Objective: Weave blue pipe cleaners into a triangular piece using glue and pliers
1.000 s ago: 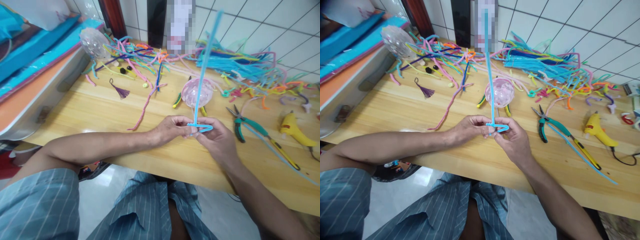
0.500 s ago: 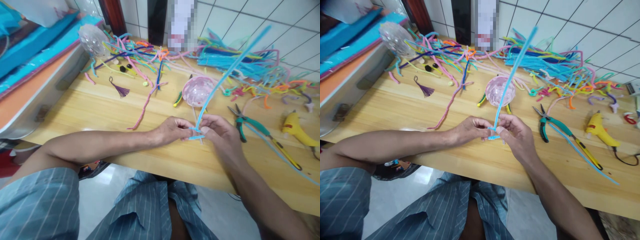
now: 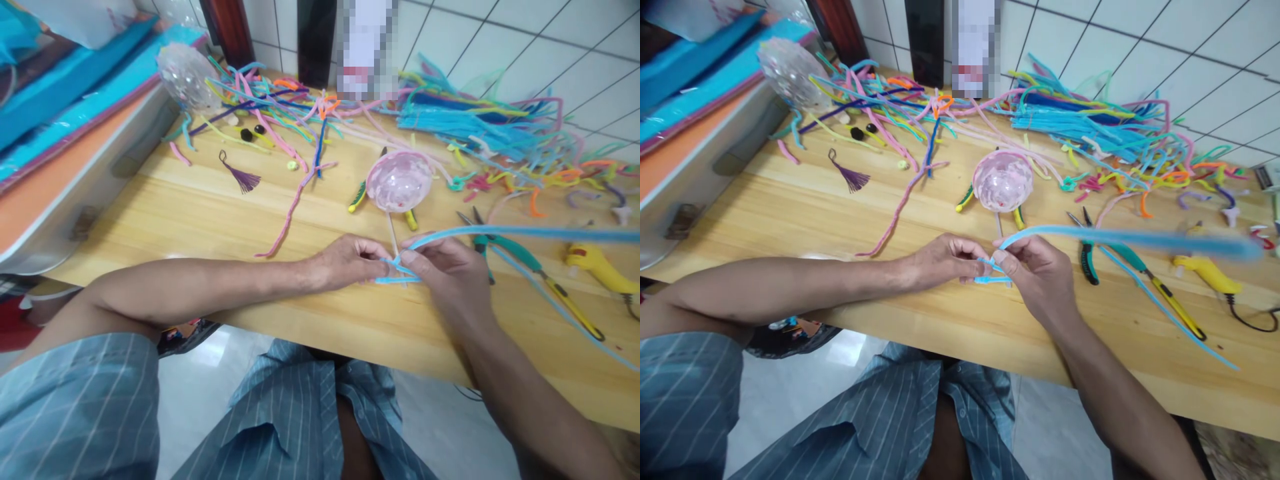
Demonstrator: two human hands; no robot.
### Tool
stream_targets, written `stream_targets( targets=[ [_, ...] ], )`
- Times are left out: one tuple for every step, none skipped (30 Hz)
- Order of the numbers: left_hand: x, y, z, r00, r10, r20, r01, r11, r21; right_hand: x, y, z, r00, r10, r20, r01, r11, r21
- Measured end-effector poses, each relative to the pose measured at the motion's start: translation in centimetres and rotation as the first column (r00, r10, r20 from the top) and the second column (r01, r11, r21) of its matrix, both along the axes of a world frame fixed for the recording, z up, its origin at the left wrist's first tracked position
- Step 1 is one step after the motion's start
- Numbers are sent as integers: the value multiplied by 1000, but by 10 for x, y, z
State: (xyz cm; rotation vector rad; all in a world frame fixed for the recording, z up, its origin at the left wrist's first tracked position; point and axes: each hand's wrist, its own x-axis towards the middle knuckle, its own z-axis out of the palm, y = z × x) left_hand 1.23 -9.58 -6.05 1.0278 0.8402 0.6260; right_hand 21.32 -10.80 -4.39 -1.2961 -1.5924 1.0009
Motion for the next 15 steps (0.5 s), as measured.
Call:
stream_targets(
  targets=[
    [0,0,0,1000,2,4,-2,1000,-1,0,-1,1,1000,-5,22,5,1000,25],
    [0,0,0,1000,2,6,-2,1000,-2,1,-2,1,999,-6,41,4,999,54],
    [-1,0,0,1000,2,7,-2,1000,-2,1,-3,1,998,2,60,-6,997,78],
    [-1,0,1,1000,6,9,-6,1000,-2,2,-4,2,997,10,76,-18,994,103],
    [-1,0,1,1000,11,13,-11,1000,-1,2,-4,2,996,20,90,-32,991,130],
    [-1,0,2,1000,20,17,-20,1000,0,3,-5,2,994,30,104,-47,986,161],
    [-1,0,2,999,31,20,-31,1000,1,3,-6,2,992,40,120,-63,978,198],
    [-2,0,2,999,46,23,-46,999,2,4,-6,2,989,52,137,-84,966,244],
    [-2,0,3,998,62,25,-63,998,2,4,-6,2,985,70,158,-115,949,292],
    [-2,0,3,996,81,29,-81,997,2,4,-5,2,978,92,185,-152,926,344],
    [-2,0,3,994,99,36,-99,995,0,5,-5,2,969,114,217,-195,896,398],
    [-3,0,3,992,117,46,-117,993,-2,5,-4,2,959,131,250,-235,859,454],
    [-3,0,3,989,133,58,-133,991,-5,5,-3,2,949,138,284,-270,819,506],
    [-3,0,2,986,149,72,-149,989,-7,5,-2,3,937,136,323,-301,782,545],
    [-4,0,2,983,163,86,-163,987,-9,5,-2,3,924,123,362,-324,754,572]
  ],
)
